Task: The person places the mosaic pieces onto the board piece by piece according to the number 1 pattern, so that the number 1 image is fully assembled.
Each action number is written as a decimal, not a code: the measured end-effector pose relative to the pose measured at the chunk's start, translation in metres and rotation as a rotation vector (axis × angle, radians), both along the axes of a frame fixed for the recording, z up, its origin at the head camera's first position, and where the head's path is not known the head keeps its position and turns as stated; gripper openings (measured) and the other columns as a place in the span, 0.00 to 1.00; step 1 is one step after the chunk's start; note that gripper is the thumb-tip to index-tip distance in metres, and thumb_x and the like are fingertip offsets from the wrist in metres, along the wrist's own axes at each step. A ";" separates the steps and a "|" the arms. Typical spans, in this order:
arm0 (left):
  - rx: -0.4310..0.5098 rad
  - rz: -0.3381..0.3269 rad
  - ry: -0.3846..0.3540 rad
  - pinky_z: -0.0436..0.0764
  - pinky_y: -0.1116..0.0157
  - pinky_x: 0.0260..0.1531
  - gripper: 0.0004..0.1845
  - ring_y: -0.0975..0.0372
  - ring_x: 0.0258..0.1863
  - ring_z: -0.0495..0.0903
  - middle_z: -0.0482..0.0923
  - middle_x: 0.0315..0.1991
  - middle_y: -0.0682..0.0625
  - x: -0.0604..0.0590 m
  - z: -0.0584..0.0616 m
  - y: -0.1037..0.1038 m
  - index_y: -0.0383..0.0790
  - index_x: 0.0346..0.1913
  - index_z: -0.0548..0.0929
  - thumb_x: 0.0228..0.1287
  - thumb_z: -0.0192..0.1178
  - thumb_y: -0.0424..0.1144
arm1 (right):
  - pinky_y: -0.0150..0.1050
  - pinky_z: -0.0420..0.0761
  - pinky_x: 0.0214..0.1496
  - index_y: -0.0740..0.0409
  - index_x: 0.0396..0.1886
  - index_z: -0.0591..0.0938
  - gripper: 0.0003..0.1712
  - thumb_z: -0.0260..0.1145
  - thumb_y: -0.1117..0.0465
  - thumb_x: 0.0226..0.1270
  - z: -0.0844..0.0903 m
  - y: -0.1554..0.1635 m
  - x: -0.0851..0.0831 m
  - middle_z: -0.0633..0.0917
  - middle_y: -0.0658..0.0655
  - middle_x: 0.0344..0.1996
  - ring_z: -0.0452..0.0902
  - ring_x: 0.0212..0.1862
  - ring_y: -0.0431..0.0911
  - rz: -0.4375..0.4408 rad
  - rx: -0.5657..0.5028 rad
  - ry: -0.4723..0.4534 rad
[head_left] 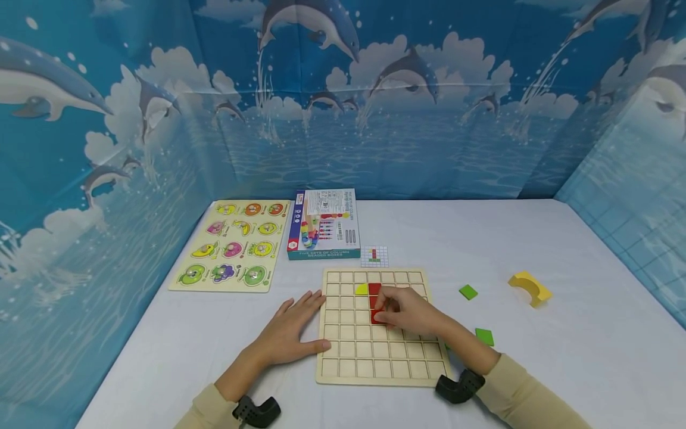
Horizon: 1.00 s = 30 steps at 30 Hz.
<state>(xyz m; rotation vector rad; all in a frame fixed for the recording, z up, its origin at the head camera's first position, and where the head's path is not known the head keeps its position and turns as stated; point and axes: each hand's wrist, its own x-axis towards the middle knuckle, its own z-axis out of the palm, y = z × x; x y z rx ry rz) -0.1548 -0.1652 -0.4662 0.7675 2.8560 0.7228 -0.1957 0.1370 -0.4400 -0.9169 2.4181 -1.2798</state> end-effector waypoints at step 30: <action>-0.004 -0.002 0.009 0.46 0.48 0.71 0.50 0.57 0.75 0.49 0.53 0.76 0.52 -0.001 -0.001 0.000 0.44 0.77 0.57 0.59 0.56 0.70 | 0.35 0.74 0.34 0.48 0.31 0.84 0.04 0.69 0.62 0.65 -0.005 -0.002 0.001 0.77 0.40 0.29 0.69 0.32 0.38 -0.054 0.114 0.224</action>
